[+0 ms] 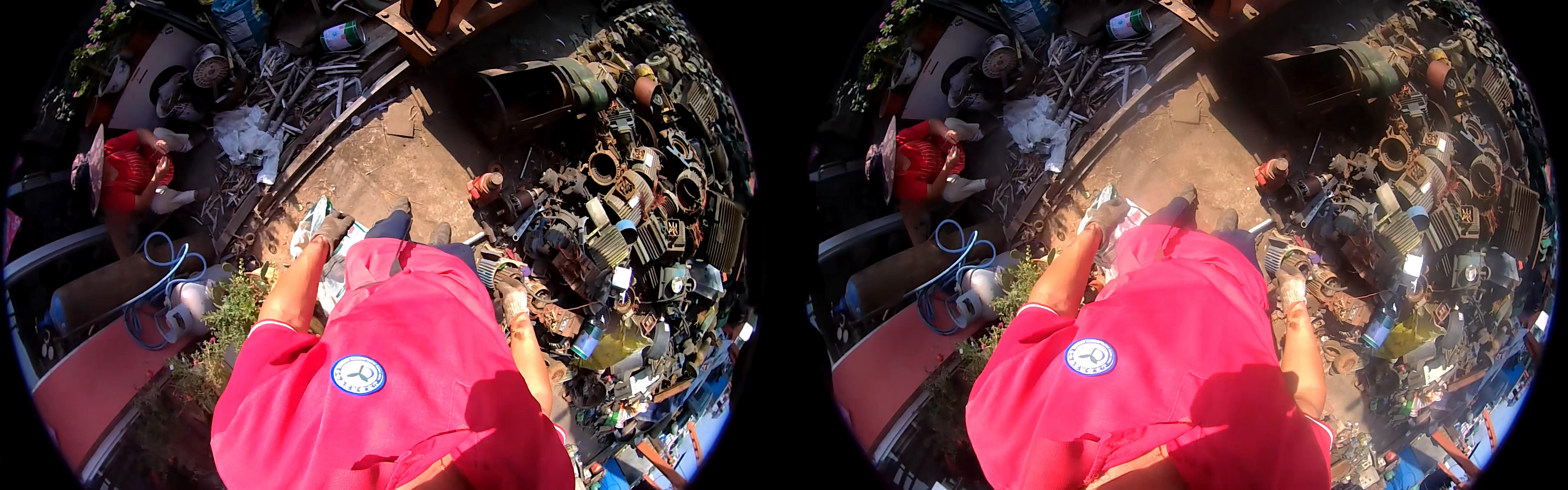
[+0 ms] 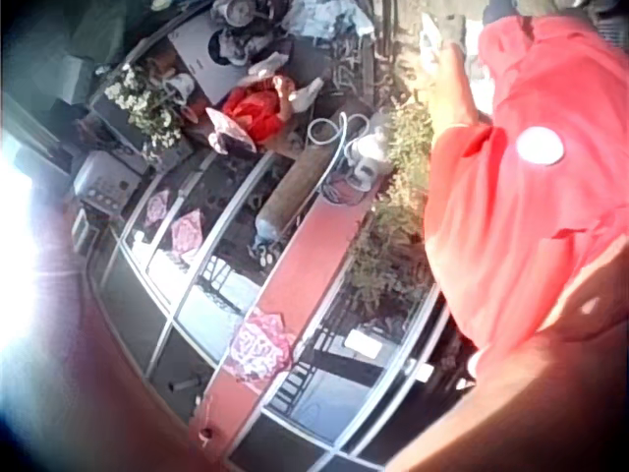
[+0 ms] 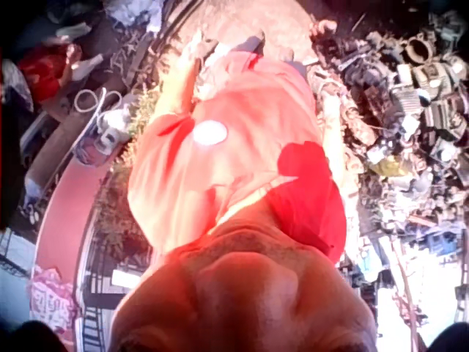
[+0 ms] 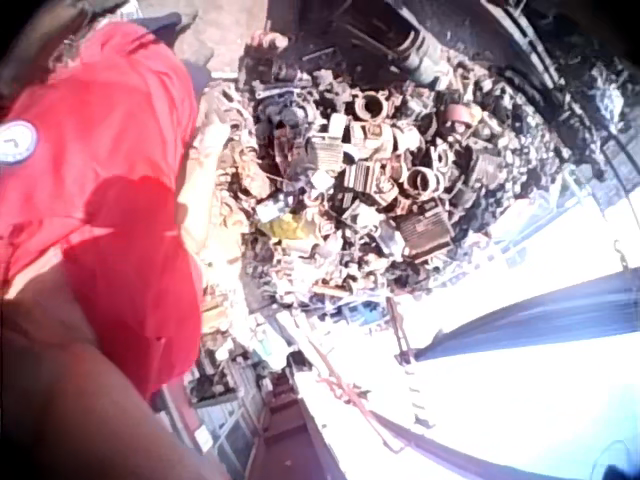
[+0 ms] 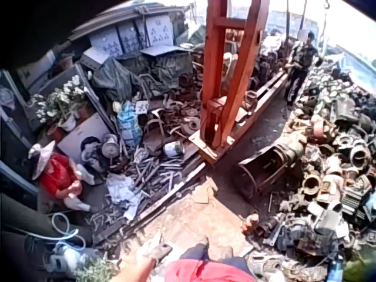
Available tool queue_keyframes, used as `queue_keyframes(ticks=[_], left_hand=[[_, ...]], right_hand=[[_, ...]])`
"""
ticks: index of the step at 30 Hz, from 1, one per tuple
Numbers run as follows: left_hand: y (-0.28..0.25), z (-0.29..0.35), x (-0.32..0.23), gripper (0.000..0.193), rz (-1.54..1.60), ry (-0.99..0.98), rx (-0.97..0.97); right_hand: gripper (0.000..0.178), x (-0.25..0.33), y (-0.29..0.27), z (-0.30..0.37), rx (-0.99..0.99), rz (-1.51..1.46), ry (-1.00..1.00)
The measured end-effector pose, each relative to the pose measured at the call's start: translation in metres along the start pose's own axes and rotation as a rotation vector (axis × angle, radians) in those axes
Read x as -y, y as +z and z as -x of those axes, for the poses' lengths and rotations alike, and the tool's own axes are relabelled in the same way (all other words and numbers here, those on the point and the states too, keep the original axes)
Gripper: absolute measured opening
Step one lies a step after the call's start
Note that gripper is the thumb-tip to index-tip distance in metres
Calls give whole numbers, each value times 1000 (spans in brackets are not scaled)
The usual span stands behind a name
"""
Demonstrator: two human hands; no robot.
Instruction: The person uses a hammer and adjustable wrench to loosen and remove bolts from a large cylindrical metal part. They then use a chain hoist to lift the part and move it aside.
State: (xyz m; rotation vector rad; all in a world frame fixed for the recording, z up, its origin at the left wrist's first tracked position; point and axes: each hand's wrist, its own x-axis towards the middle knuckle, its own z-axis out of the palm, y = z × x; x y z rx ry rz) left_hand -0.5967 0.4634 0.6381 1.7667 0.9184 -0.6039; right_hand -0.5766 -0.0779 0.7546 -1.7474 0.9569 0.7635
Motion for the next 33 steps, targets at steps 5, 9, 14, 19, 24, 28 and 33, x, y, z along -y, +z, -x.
queue_keyframes(ticks=[5,9,14,19,24,28,33], left_hand=[[15,-3,48,50,-8,51,-36],[20,-4,78,54,13,-61,-59],[28,5,27,50,20,-18,17],[51,-10,101,24,528,-207,150],[47,-11,49,23,160,-186,233],[57,-26,-28,22,-94,-58,331],[79,-28,-126,21,-334,89,426]], right_hand=[[20,-27,-30,-37,222,199,-179],[20,-6,-12,-31,131,-14,-58],[25,18,-18,-23,52,-148,-67],[32,14,-39,-72,-24,393,-357],[43,45,-50,-56,-87,619,-361],[41,0,-34,-64,-256,433,-476],[20,-85,-57,-42,-299,740,-374]])
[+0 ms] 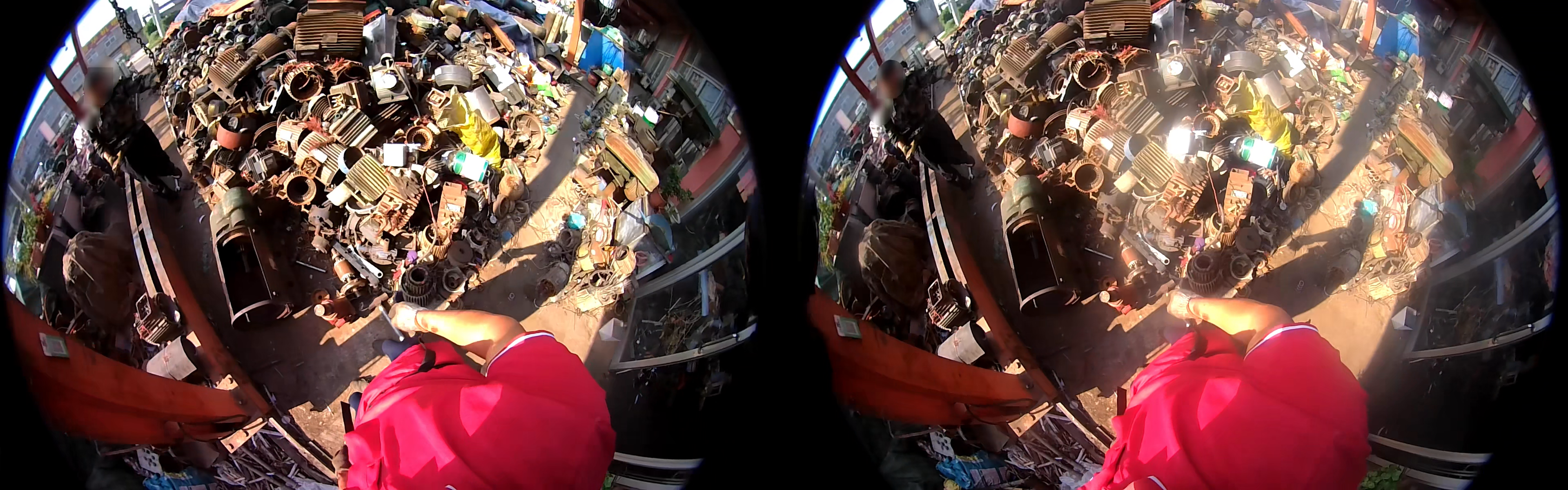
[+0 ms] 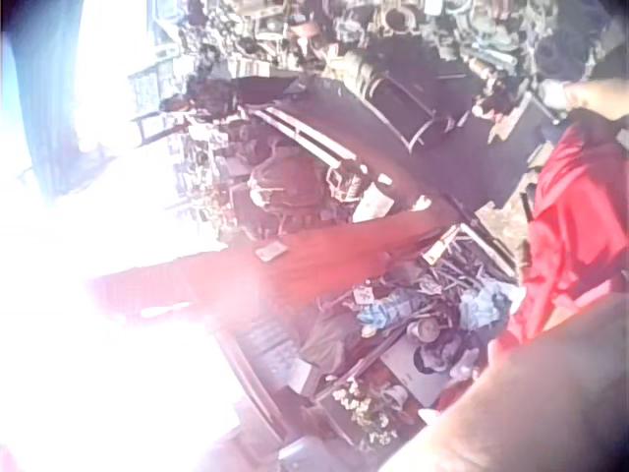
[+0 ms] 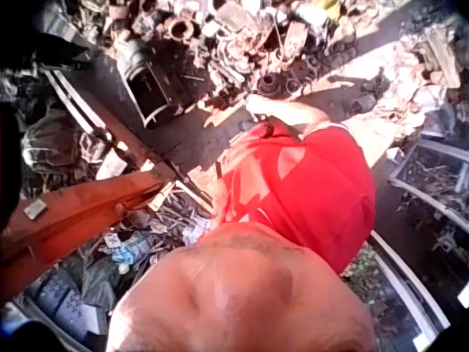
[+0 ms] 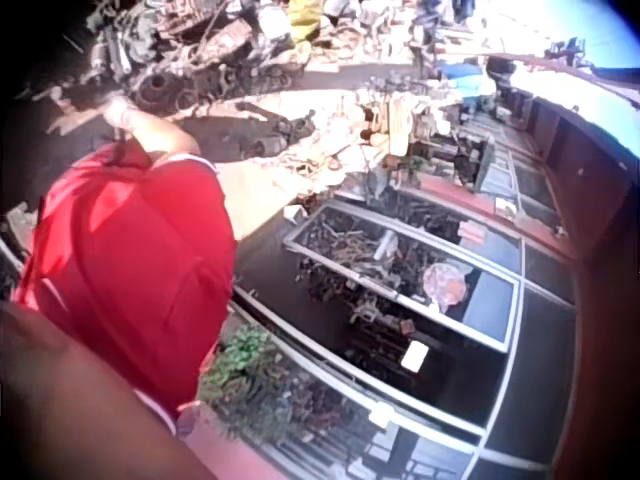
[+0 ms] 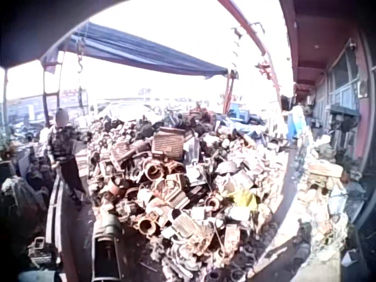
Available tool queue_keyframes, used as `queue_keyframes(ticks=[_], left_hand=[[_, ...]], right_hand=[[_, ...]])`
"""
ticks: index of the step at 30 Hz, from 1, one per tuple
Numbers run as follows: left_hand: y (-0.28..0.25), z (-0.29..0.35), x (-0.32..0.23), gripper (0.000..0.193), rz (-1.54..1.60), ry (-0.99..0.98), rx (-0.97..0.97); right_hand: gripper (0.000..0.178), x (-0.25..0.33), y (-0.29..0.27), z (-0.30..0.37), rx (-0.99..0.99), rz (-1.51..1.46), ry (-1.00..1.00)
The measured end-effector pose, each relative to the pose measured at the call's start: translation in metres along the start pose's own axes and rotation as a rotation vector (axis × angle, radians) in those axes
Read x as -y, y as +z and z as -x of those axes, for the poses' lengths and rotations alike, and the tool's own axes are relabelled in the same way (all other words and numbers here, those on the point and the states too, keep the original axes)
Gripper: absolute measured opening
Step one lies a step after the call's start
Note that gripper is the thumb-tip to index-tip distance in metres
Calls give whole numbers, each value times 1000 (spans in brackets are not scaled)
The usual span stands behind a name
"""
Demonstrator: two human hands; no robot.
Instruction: The person uses a hammer and adjustable wrench to loosen and remove bolts from a large cylindrical metal part. They then use a chain hoist to lift the part and move it aside.
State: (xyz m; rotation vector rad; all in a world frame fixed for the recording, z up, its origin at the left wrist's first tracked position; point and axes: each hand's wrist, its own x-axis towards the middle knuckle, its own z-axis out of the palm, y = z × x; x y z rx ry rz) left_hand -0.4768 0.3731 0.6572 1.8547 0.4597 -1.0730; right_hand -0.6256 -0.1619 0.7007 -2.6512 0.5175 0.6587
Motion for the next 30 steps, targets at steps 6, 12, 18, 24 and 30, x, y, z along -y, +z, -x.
queue_keyframes(ticks=[6,12,18,24,30], left_hand=[[-18,7,-96,21,-171,209,38],[16,-14,-134,23,-197,341,202],[23,51,-153,33,4,17,-74],[2,96,-111,25,200,-96,-240],[8,119,-41,34,318,-307,-463]], right_hand=[[13,-99,41,79,53,396,-20],[16,-202,156,125,-72,140,-7],[22,-73,15,108,15,-1151,732],[24,-50,-49,11,190,-883,734],[37,-36,-120,-120,100,-815,164]])
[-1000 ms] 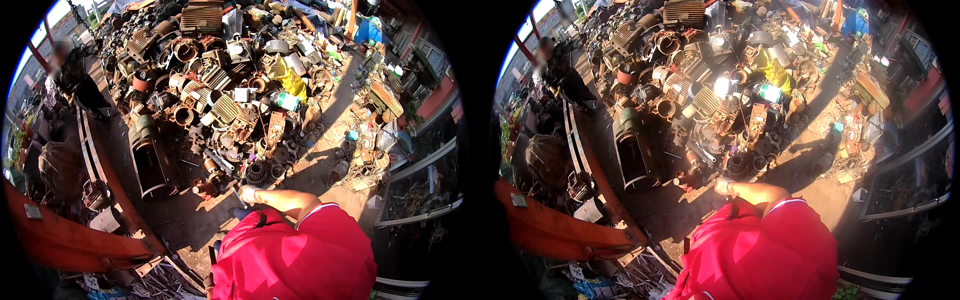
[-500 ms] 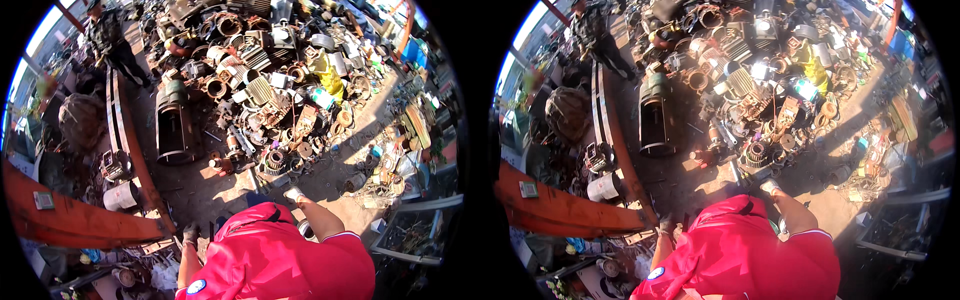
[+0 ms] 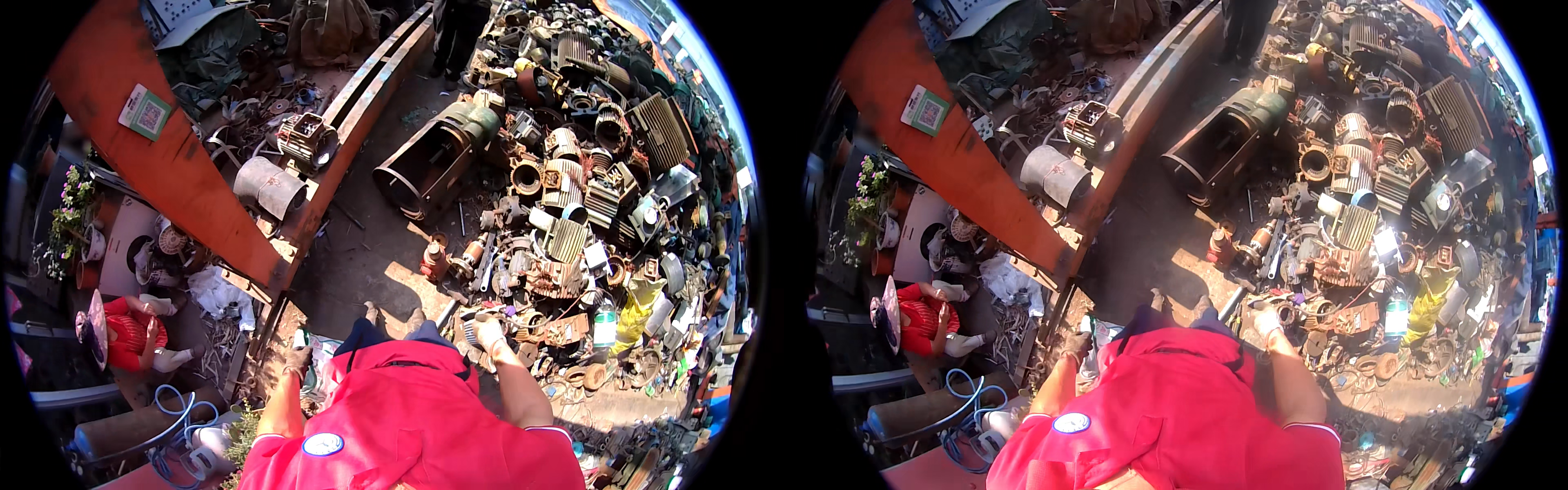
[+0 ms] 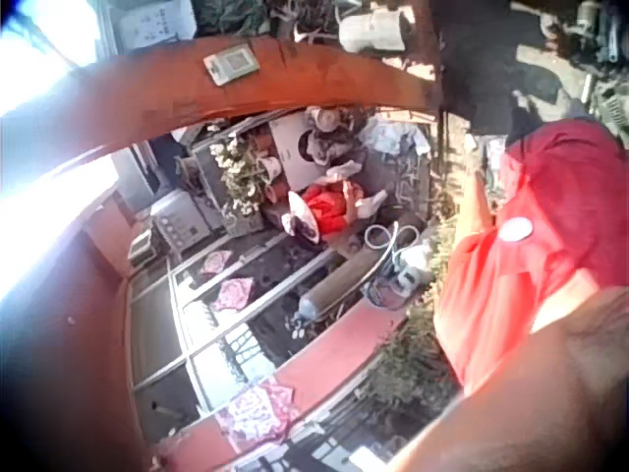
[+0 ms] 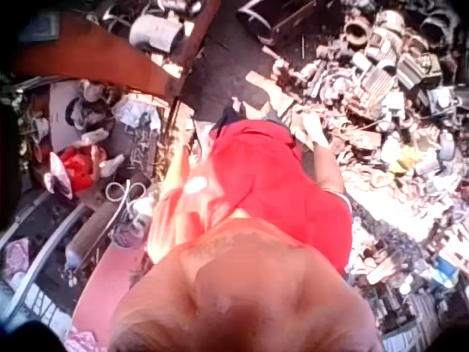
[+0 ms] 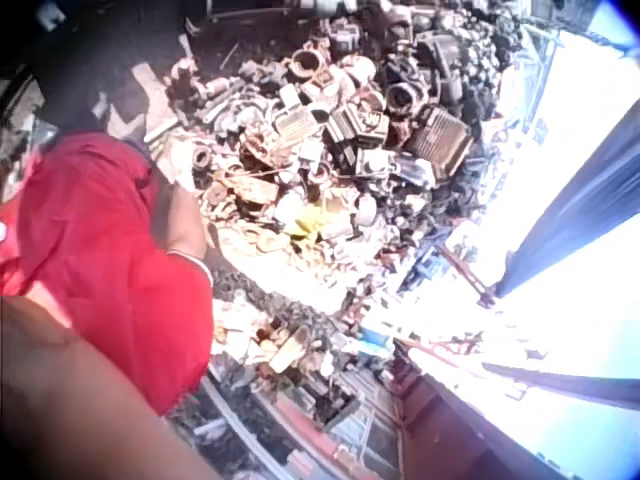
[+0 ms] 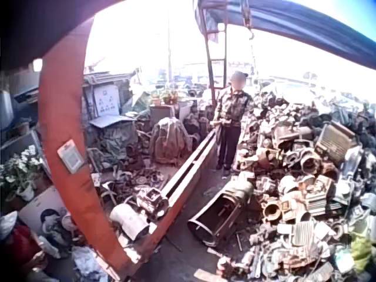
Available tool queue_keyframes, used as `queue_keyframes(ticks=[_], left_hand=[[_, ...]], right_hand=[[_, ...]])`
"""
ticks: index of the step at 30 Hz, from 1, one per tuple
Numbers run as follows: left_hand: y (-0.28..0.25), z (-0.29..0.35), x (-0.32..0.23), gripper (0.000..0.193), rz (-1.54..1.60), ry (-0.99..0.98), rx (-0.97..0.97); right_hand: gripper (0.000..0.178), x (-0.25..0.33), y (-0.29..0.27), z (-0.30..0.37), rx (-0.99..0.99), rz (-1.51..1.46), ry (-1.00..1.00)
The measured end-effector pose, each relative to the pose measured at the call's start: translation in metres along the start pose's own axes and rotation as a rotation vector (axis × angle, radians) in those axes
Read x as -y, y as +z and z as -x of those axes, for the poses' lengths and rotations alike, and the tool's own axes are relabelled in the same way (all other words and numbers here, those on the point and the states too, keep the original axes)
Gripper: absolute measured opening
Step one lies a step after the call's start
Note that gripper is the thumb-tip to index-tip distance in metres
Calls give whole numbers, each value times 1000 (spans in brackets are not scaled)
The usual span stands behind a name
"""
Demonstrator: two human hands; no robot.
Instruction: The person uses a hammer and adjustable wrench to loosen and remove bolts from a large cylindrical metal part. They then use a chain hoist to lift the part and move it aside.
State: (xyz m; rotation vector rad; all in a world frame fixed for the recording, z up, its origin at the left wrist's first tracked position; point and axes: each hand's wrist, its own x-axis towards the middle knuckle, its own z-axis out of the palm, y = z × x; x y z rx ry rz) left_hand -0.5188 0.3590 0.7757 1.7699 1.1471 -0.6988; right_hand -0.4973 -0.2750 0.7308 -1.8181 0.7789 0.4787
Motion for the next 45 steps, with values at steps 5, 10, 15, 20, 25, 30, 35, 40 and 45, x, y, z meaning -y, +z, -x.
queue_keyframes(ticks=[5,10,15,20,25,30,35,40,45], left_hand=[[38,41,23,24,211,-121,-35],[62,76,46,29,-370,246,-288],[124,110,-90,35,12,38,-252],[156,99,13,25,514,-137,-42],[141,86,-3,22,374,-112,64],[113,59,0,19,-74,327,109],[86,28,-60,24,371,-6,185],[64,0,-107,24,333,-50,213],[46,-30,-116,20,189,-89,238]], right_hand=[[44,150,-18,-67,22,413,-247],[62,290,-19,-138,169,170,-553],[71,380,-64,-149,14,69,-385],[76,392,-54,-191,-146,537,-569],[71,373,-74,-188,-202,434,-390],[60,312,-69,-151,14,448,-223],[48,195,-51,-110,185,348,62],[23,22,-54,-90,276,376,223],[12,23,-40,-26,81,-234,446]])
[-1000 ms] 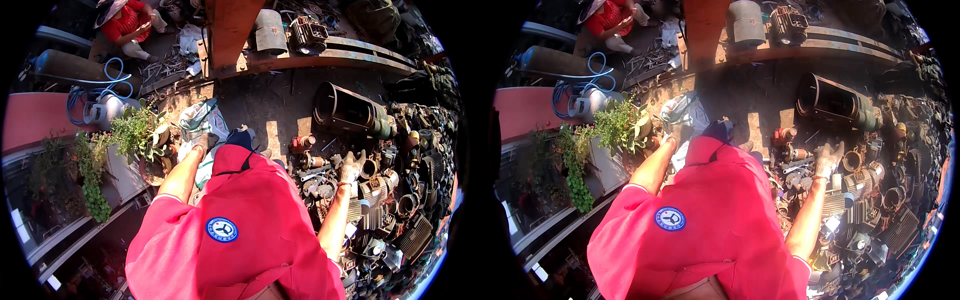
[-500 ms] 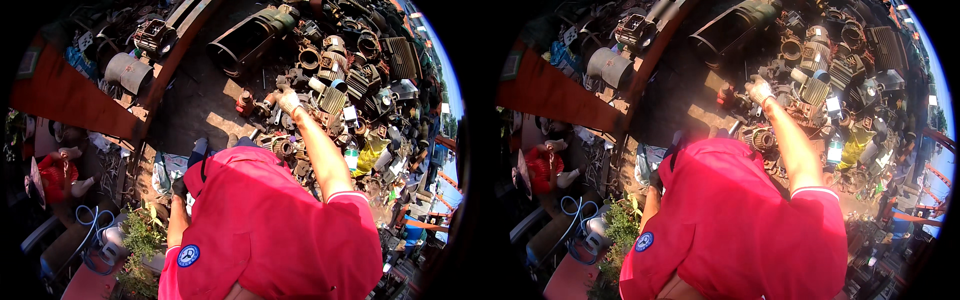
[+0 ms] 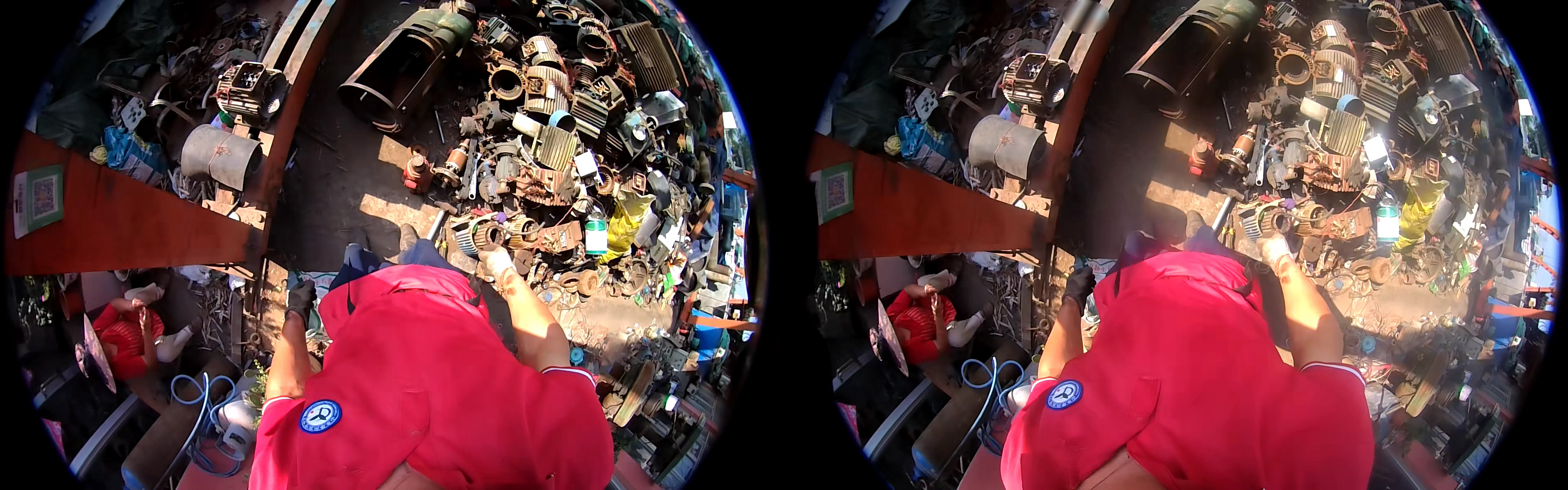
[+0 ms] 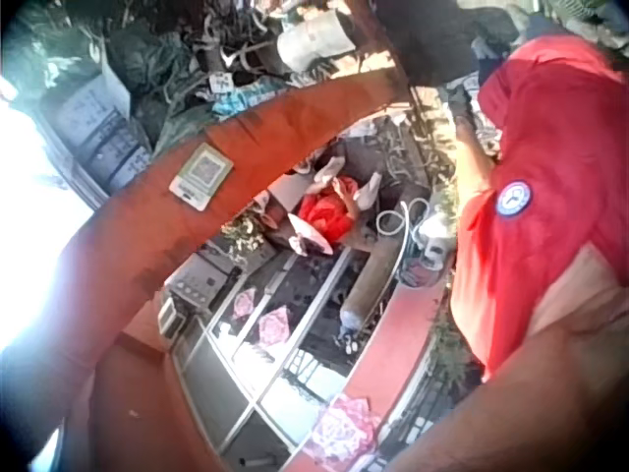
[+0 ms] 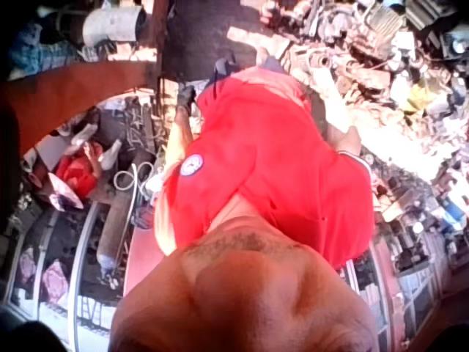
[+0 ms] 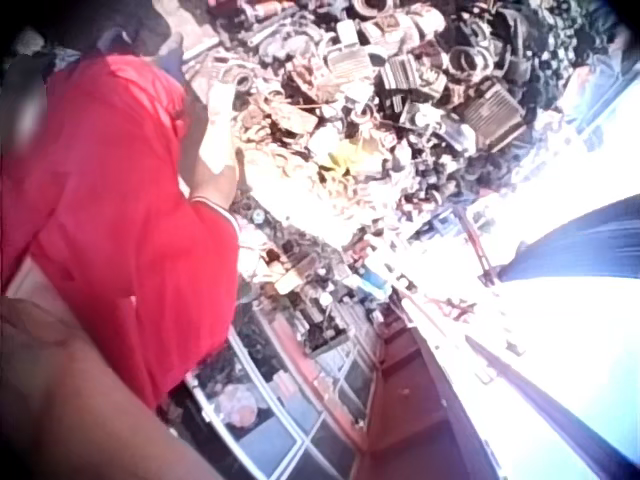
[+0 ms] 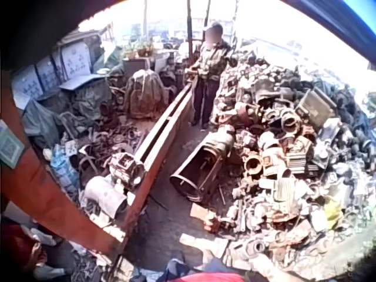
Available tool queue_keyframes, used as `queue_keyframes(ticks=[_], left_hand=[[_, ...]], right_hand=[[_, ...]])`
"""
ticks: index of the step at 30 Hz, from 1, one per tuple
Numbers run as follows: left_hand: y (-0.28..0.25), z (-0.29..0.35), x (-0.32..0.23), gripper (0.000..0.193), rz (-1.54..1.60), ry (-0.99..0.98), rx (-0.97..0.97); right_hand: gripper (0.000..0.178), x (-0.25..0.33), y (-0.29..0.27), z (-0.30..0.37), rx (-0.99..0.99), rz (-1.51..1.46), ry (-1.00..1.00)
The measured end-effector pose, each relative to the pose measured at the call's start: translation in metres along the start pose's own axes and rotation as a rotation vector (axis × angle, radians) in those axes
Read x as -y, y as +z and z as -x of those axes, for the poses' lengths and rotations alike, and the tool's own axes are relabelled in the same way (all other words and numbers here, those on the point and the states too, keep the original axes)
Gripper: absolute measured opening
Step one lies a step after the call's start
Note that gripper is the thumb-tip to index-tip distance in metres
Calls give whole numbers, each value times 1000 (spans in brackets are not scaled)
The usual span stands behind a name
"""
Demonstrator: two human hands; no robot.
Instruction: The person uses a hammer and adjustable wrench to loosen and remove bolts from a large cylindrical metal part. They then use a chain hoist to lift the part and move it aside.
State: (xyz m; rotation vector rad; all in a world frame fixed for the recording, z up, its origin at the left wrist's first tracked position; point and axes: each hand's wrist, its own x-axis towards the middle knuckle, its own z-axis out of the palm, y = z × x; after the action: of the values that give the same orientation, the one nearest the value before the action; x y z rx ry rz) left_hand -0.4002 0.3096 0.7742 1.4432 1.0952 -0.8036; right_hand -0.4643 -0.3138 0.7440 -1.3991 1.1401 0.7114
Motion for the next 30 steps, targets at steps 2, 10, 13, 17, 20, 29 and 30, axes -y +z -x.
queue_keyframes(ticks=[2,10,13,17,20,29,30], left_hand=[[-14,-19,4,21,-61,24,37],[10,-45,-63,18,-243,234,78],[20,-46,-81,17,-179,240,192],[19,-52,-67,16,-185,241,138],[1,-53,-50,13,-245,142,176],[-47,-103,9,20,-416,297,196],[-43,-90,-1,18,-255,206,130]], right_hand=[[21,-7,16,8,-49,58,-25],[49,34,63,48,-142,176,-126],[46,27,70,56,-167,274,-177],[44,-3,60,50,-121,22,-62],[41,-14,62,50,-121,54,-28],[19,-77,70,-43,-153,349,-205],[15,-58,82,-44,-190,361,-176]])
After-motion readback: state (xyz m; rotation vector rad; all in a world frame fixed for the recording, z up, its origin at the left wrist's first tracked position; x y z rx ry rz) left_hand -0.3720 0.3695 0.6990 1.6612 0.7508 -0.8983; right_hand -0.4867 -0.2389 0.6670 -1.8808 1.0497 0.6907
